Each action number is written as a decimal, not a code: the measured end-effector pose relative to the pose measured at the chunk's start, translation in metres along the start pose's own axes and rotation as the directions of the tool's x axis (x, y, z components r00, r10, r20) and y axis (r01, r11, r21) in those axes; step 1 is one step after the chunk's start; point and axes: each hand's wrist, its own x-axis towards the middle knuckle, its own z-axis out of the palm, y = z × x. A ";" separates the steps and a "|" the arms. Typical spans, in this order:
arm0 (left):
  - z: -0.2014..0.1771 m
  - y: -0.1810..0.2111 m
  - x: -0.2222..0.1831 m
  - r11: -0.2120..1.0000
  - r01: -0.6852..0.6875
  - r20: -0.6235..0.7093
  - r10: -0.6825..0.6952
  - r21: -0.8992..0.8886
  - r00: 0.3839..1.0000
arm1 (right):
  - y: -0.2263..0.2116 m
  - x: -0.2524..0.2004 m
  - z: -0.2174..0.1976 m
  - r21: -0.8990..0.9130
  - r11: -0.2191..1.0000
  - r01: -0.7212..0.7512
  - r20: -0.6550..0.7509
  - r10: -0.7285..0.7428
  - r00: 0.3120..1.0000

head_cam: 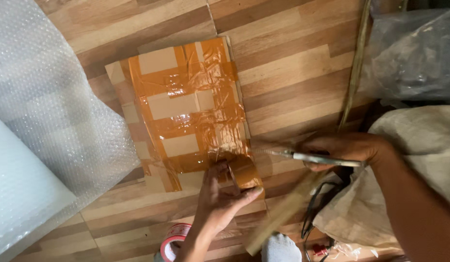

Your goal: The person applies multiple strips of brown adhesive tape to a cardboard box by hand, cuts the tape using scissors, and finishes by applying a red fragile security tape across the center.

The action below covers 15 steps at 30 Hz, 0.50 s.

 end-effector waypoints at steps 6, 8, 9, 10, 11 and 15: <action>-0.025 0.018 0.002 0.905 0.361 -0.050 -0.359 0.225 0.932 | -0.030 0.007 -0.001 -0.365 0.895 -0.256 -0.115 0.230 0.966; -0.029 0.022 0.003 0.918 0.355 0.000 -0.360 0.178 0.933 | -0.038 0.009 0.002 -0.356 0.902 -0.245 -0.105 0.222 0.969; -0.030 0.023 0.002 0.923 0.353 0.024 -0.360 0.152 0.933 | -0.042 0.010 0.003 -0.353 0.904 -0.240 -0.099 0.219 0.971; -0.029 0.024 0.003 0.917 0.360 0.015 -0.368 0.170 0.930 | -0.044 0.009 0.003 -0.371 0.890 -0.266 -0.107 0.243 0.964; -0.029 0.024 0.003 0.911 0.367 0.007 -0.375 0.188 0.927 | -0.045 0.008 0.004 -0.389 0.874 -0.291 -0.116 0.267 0.957; -0.029 0.026 0.001 0.845 0.469 -0.050 -0.473 0.257 0.880 | -0.034 0.003 0.009 -0.364 0.823 -0.437 -0.171 0.402 0.899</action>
